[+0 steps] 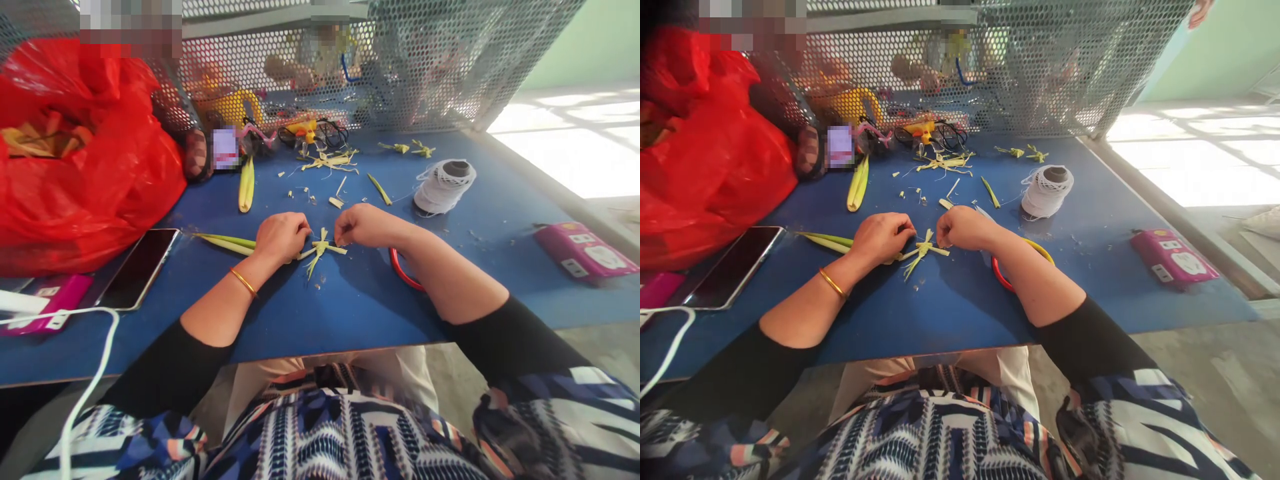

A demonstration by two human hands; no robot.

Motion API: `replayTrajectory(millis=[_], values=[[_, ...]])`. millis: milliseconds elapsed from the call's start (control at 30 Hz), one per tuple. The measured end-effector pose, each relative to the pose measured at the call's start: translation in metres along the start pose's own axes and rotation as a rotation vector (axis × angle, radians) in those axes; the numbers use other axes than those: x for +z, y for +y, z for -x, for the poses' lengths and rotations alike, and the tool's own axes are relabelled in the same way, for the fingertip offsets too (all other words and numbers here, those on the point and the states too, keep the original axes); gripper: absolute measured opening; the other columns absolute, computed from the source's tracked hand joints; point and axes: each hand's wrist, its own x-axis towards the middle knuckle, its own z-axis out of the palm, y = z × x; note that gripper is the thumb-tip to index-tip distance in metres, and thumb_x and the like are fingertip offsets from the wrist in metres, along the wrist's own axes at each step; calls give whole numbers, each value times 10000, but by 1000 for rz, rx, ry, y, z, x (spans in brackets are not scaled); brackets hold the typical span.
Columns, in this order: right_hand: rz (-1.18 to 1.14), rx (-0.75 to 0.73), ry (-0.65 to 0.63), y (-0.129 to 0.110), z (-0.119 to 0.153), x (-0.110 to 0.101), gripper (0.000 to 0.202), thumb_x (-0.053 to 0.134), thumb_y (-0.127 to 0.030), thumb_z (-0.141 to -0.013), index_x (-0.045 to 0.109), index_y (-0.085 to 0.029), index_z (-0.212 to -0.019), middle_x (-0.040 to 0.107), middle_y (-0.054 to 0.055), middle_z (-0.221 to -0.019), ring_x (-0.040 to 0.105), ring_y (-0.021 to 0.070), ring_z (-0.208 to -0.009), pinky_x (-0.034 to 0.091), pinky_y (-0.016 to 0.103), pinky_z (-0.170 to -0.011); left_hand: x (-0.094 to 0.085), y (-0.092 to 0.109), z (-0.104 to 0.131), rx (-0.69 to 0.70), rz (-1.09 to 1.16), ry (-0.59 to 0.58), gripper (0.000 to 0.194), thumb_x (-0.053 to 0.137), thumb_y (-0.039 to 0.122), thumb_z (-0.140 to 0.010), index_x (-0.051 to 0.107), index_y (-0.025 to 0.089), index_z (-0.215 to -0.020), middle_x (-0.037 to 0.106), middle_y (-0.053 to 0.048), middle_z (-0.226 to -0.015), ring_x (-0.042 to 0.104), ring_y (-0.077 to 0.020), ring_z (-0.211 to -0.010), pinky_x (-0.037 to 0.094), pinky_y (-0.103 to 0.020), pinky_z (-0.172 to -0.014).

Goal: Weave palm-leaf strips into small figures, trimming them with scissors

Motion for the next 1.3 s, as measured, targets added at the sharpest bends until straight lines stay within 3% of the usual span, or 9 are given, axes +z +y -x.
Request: replayTrajectory(millis=[133,267,400,600,733,1067,1200,1300], values=[[-288,-116,79,1,-4,8,83,622,-152,-725,701,-158,-749,681,7,-696,593,124,-648,430,243,-619,0,1,0,-22,23,-2,229,513,289,-857,731,217,-857,749,-59,-948,649,-225,-888,405,-313,-691],[-643,-178,38,2,-9,20,47,635,-177,-731,667,-150,-752,689,17,-746,570,95,-594,435,232,-582,0,1,-1,-77,118,10,215,512,241,-834,725,210,-818,735,-50,-837,627,-195,-781,370,-293,-636],[-797,-198,-9,0,-9,24,71,675,-209,-722,640,-148,-709,707,39,-780,569,84,-587,421,220,-555,3,-2,-3,-122,293,16,171,549,216,-801,709,192,-748,691,-28,-719,565,-158,-655,341,-274,-594],[-775,-176,63,-1,-9,21,67,665,-207,-736,630,-156,-711,666,5,-673,583,93,-569,418,224,-540,4,1,-6,-254,826,43,142,593,166,-780,629,168,-643,585,24,-560,497,-100,-531,354,-238,-555],[-731,-94,122,-1,-11,22,67,656,-165,-722,606,-165,-678,639,-14,-626,581,91,-549,404,219,-527,-1,8,-4,-403,1140,60,144,605,177,-796,607,159,-653,597,13,-596,491,-76,-486,327,-217,-483],[-754,33,194,-5,-9,25,111,681,-220,-725,601,-170,-666,626,-12,-565,550,93,-518,411,239,-537,-2,12,-2,-481,1348,67,193,610,140,-809,523,165,-639,491,57,-519,408,-43,-412,285,-190,-426],[-762,48,209,-4,-10,26,144,699,-244,-715,586,-174,-660,606,-17,-537,533,94,-509,404,243,-533,-3,13,-2,-413,1461,-74,154,530,147,-877,528,164,-723,620,9,-664,488,-51,-434,320,-202,-427],[-750,44,199,-3,-10,26,153,701,-250,-714,580,-174,-662,592,-22,-528,525,93,-506,400,246,-537,0,13,-2,-359,1427,-148,175,469,143,-911,491,178,-741,619,16,-660,512,-62,-436,346,-210,-442]])
